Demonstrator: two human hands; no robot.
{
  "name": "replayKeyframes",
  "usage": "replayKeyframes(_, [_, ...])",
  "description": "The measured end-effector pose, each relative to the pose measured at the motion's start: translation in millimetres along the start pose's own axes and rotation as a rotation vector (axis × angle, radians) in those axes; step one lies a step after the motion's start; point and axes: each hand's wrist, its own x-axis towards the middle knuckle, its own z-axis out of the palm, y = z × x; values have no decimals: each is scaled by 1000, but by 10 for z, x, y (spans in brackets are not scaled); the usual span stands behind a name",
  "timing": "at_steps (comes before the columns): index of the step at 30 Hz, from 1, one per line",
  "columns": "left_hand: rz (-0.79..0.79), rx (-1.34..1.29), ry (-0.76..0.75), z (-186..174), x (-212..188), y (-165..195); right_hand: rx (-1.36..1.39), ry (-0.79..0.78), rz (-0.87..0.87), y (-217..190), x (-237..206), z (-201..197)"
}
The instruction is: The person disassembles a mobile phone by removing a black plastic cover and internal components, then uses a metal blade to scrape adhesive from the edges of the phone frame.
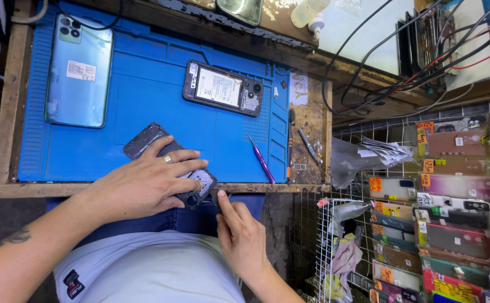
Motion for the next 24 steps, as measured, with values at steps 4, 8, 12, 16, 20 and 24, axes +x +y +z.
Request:
replayKeyframes(4, [-8,-4,-15,-2,2,1,10,-25,11,25,-2,11])
replayKeyframes(8, [-2,-6,0,4,-7,8,36,-36,28,37,-6,16])
replayKeyframes(12, [-10,-10,-6,4,-2,7,73,-35,23,40,-9,-1])
replayKeyframes(16, [-6,-7,-6,3,-1,4,87,-29,6,42,-1,-25])
replayKeyframes(20, [-3,-6,-13,11,-1,-3,106,-45,9,50,19,-51])
replayKeyframes(24, [-2,8,-1,18,-4,-11,104,-38,-13,55,43,-59])
